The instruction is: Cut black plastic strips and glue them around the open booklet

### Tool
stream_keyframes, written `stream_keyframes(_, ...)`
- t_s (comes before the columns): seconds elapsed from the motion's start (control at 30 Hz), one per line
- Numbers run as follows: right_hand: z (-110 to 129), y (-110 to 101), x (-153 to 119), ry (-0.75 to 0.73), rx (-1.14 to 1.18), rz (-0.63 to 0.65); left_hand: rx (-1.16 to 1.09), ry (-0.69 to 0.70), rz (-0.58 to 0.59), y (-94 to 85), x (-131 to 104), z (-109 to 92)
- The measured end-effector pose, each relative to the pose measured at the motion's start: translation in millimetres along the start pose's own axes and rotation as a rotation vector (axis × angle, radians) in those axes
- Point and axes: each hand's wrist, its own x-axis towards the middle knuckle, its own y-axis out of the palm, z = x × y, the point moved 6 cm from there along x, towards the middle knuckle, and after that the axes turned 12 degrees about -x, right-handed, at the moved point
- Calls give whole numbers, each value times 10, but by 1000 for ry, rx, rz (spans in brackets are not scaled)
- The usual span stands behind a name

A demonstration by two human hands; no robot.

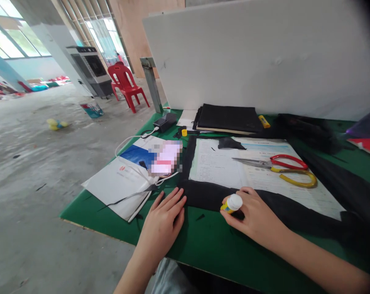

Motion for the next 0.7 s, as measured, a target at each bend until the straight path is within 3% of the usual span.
stream_keyframes(0.3,-180,-119,-217,-19,-108,-122,37,0,15,0,-14,-19)
stream_keyframes(0.5,-280,-186,-305,12,-195,-129,49,23,11,-6,-8,-29)
stream_keyframes(0.7,-26,-330,-187,-3,-163,-103,26,7,-5,-8,-12,-27)
